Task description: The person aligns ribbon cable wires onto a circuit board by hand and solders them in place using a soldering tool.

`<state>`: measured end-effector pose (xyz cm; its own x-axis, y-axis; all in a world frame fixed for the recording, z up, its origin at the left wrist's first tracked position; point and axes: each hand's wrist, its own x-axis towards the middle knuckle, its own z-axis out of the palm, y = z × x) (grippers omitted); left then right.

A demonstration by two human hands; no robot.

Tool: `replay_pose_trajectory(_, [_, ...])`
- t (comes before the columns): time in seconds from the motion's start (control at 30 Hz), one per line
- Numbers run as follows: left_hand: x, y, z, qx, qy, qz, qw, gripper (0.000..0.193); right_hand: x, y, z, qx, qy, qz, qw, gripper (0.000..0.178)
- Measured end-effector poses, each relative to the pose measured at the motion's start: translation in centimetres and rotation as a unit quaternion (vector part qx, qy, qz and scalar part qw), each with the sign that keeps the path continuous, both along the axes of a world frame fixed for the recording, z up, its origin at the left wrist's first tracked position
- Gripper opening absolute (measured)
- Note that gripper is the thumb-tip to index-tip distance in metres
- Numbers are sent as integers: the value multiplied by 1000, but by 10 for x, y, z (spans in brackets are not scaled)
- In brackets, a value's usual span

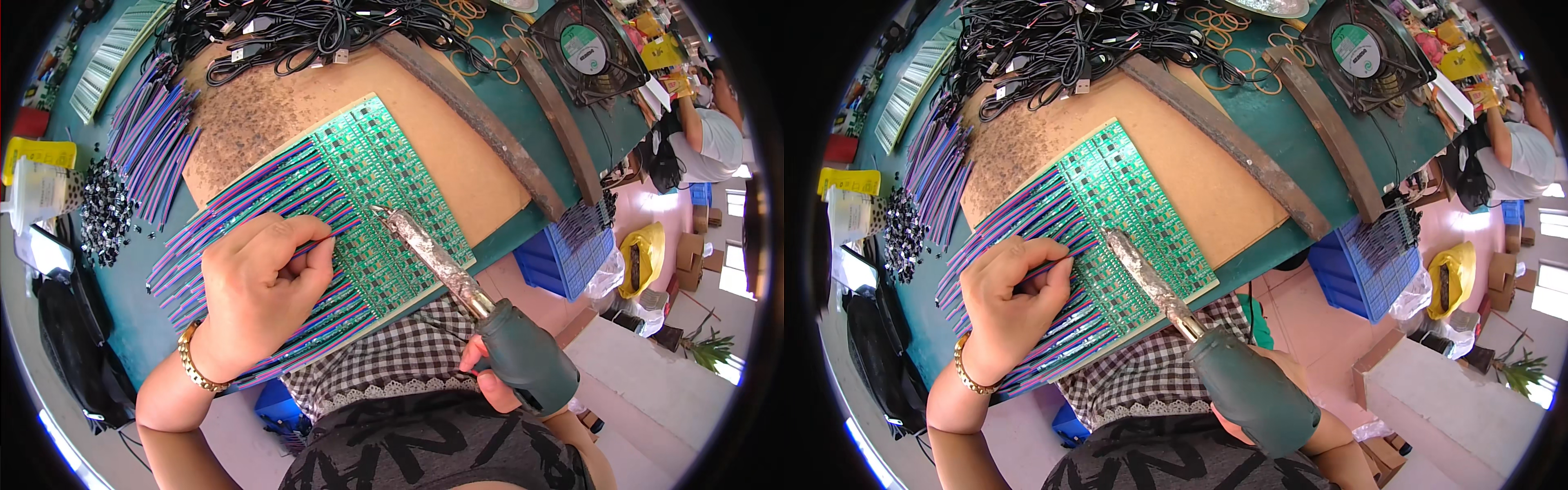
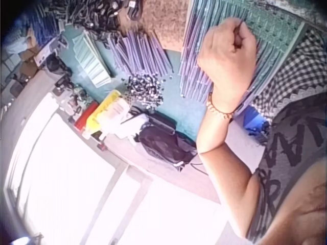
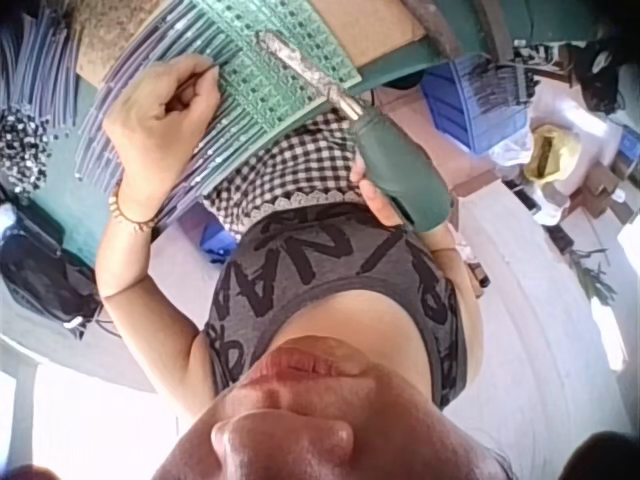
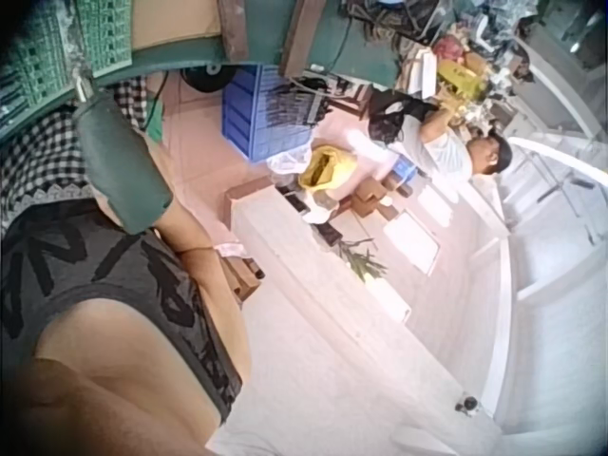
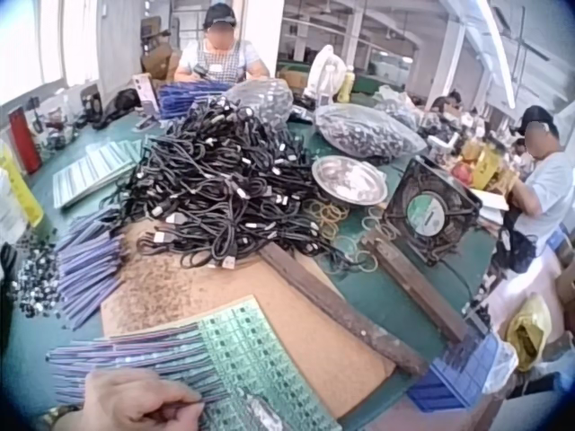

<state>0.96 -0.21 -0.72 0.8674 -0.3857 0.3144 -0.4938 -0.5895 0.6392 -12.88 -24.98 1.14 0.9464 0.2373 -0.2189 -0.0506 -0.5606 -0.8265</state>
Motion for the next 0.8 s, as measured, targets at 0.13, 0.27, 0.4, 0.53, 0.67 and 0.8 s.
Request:
replay_pose_trajectory(0.13, [0, 0, 0, 3, 4, 1, 1000, 11, -2, -2, 6, -3, 67, -16, 998, 38])
replay_pose_trajectory(0.27, [2, 3, 0, 18, 7, -12, 1000, 11, -9, 1, -11, 47, 34, -40, 997, 36])
replay_pose_trajectory(0.4, [0, 1, 0, 2, 12, -1, 1000, 11, -16, -4, -21, 37, 10, -30, 999, 35])
replay_pose_trajectory(0.53, [1, 2, 0, 6, 16, -6, 1000, 11, -18, -7, -14, 35, 49, -29, 998, 36])
replay_pose_trajectory(0.67, [2, 4, -1, 14, 10, -17, 1000, 10, -20, 0, -10, 104, 94, -129, 982, 35])
replay_pose_trajectory(0.8, [2, 5, -2, 9, 3, -18, 1000, 10, -21, -3, -12, -19, 30, -55, 998, 35])
